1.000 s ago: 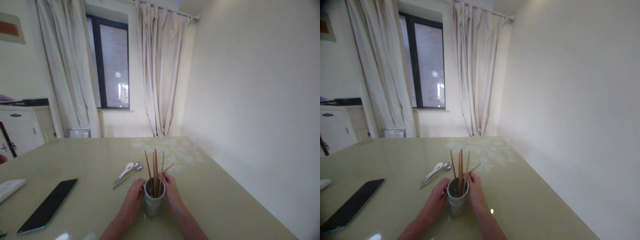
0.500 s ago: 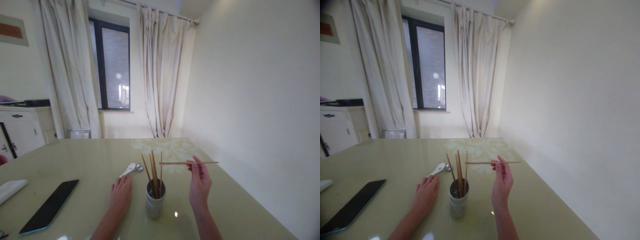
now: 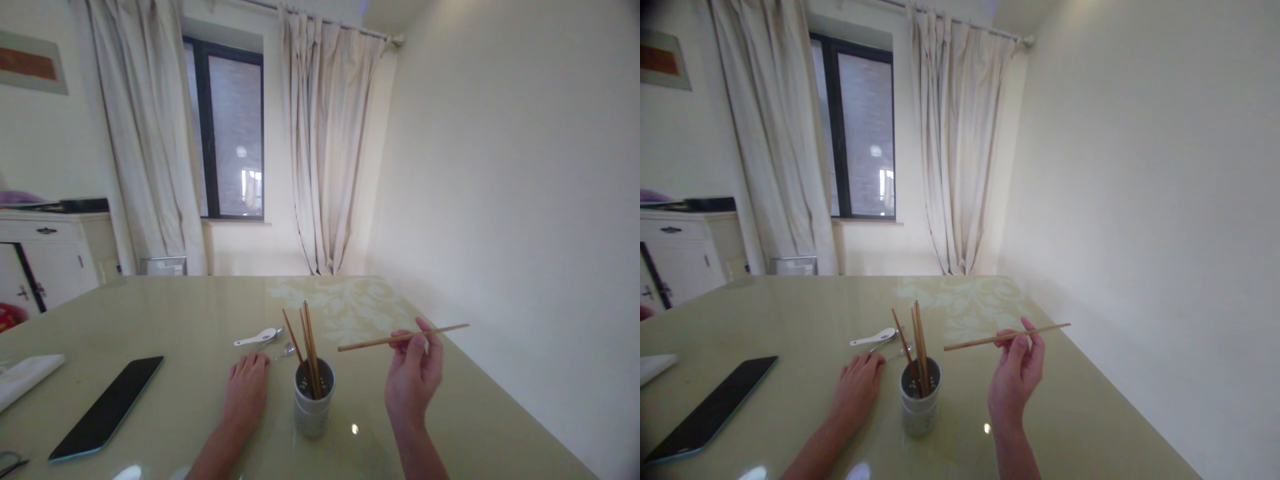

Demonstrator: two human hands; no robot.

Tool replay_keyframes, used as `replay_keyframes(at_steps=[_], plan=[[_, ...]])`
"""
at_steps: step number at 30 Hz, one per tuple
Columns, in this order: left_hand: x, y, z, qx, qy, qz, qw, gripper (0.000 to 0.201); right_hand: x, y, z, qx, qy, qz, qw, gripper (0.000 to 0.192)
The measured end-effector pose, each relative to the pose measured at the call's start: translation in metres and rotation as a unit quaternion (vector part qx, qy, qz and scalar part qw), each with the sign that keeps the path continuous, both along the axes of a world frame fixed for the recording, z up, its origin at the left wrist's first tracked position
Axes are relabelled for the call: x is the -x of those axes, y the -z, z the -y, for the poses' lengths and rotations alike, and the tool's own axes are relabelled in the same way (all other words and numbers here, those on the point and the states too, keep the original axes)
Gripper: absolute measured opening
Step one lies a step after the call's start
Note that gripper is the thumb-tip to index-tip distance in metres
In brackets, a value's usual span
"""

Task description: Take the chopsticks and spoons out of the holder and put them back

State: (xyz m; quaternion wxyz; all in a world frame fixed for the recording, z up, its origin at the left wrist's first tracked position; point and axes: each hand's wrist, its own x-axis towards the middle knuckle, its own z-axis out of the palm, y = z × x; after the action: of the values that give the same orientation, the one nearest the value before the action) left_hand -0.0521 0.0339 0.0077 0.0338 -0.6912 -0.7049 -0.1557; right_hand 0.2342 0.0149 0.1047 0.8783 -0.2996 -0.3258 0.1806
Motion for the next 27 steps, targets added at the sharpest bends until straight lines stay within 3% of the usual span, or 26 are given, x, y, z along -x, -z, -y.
replay_keyframes(at_steps=[8,16,21,27], plan=[[-0.005,0.007,0.0,-0.074,0.046,0.076,0.993,0.037,0.029,0.013,0.009,0.062,-0.082,0.169,0.98,0.037],[-0.021,0.004,0.007,-0.062,0.11,0.16,0.979,0.034,0.043,0.029,0.005,0.139,-0.156,0.237,0.949,0.038],[-0.028,0.001,0.01,-0.068,0.109,0.2,0.971,0.036,0.047,0.032,0.001,0.174,-0.171,0.252,0.936,0.039],[-0.032,0.004,0.008,-0.126,0.14,0.315,0.93,0.033,0.047,0.036,-0.006,0.188,-0.212,0.203,0.937,0.048]])
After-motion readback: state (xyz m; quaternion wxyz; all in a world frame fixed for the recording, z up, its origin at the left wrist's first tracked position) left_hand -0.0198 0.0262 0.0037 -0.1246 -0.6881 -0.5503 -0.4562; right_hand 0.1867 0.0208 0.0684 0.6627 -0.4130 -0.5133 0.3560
